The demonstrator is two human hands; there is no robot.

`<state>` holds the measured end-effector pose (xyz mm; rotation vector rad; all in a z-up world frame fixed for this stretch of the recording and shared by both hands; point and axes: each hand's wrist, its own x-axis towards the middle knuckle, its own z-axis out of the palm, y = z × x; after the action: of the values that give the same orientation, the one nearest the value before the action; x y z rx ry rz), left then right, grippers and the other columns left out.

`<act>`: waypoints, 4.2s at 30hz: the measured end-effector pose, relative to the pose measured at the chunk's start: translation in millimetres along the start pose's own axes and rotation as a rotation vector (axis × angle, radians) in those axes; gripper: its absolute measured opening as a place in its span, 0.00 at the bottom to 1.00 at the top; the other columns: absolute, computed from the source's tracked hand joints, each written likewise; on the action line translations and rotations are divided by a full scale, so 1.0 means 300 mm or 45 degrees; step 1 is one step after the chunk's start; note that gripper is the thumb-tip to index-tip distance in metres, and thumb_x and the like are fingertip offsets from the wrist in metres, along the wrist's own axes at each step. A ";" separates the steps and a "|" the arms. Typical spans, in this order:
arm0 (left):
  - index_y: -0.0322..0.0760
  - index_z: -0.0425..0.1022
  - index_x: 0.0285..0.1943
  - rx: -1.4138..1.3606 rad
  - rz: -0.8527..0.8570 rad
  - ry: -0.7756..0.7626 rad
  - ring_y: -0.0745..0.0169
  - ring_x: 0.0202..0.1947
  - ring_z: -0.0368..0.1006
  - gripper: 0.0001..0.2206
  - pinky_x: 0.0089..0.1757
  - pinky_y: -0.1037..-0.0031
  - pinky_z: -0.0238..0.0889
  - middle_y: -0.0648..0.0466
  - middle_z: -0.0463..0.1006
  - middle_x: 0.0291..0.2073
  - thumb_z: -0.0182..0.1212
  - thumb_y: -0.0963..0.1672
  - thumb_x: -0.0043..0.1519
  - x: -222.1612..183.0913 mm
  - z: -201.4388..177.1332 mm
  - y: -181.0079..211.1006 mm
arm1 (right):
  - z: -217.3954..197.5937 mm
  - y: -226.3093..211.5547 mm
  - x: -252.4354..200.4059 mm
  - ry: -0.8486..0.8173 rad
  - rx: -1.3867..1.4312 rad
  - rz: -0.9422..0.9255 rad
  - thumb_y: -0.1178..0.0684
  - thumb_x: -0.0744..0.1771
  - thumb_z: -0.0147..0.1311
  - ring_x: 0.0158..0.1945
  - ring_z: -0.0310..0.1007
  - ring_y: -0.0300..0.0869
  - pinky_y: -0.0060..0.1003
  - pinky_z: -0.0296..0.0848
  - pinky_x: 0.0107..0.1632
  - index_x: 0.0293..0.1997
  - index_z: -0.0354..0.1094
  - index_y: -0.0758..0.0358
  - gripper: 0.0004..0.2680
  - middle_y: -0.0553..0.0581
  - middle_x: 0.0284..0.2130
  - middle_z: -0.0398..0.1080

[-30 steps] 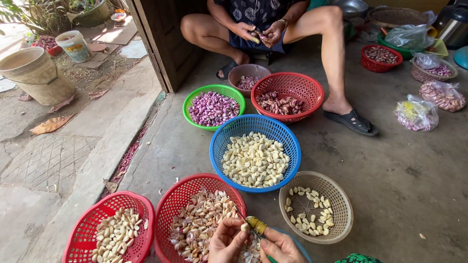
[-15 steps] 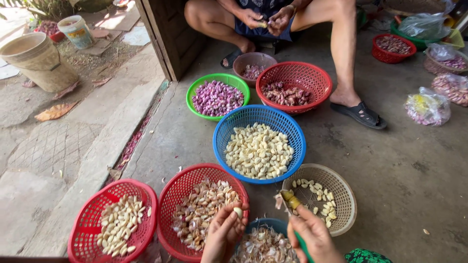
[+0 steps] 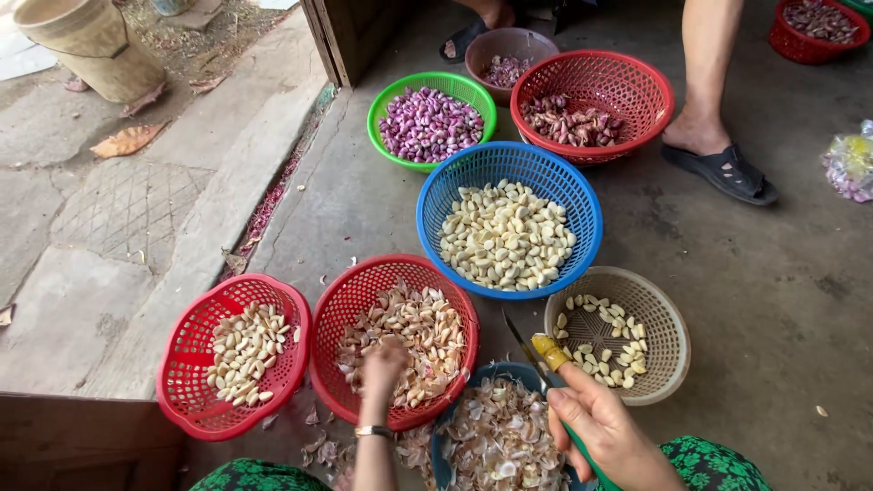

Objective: Peeling and sorting garlic and shallots into different baskets using a small knife

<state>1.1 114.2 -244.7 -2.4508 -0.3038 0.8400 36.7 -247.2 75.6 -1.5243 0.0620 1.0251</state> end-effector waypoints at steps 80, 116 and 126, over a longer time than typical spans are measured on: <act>0.37 0.71 0.65 -1.731 0.827 -0.555 0.52 0.61 0.72 0.23 0.61 0.66 0.68 0.48 0.75 0.63 0.59 0.51 0.64 -0.601 -0.615 0.068 | 0.060 0.013 0.011 -0.071 -0.113 -0.243 0.51 0.70 0.47 0.09 0.62 0.43 0.32 0.60 0.15 0.61 0.63 0.72 0.16 0.60 0.21 0.69; 0.24 0.73 0.48 -3.860 0.414 -0.145 0.45 0.34 0.78 0.09 0.43 0.64 0.76 0.34 0.81 0.40 0.64 0.32 0.60 -0.579 -0.539 -0.054 | 0.147 0.106 0.136 -0.433 0.653 -0.071 0.54 0.69 0.51 0.19 0.58 0.40 0.30 0.58 0.25 0.75 0.60 0.59 0.22 0.58 0.19 0.62; 0.26 0.82 0.43 -3.220 0.600 0.848 0.61 0.36 0.82 0.06 0.41 0.77 0.74 0.45 0.85 0.36 0.67 0.34 0.58 -0.674 -0.633 -0.043 | 0.126 0.137 0.152 -0.483 0.625 -0.247 0.54 0.69 0.52 0.19 0.61 0.37 0.28 0.59 0.26 0.77 0.55 0.63 0.24 0.54 0.20 0.65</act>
<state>-39.3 -26.5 -8.9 -4.6321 -0.7815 -1.7058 19.9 -204.0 20.6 -0.8604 -0.0943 1.0344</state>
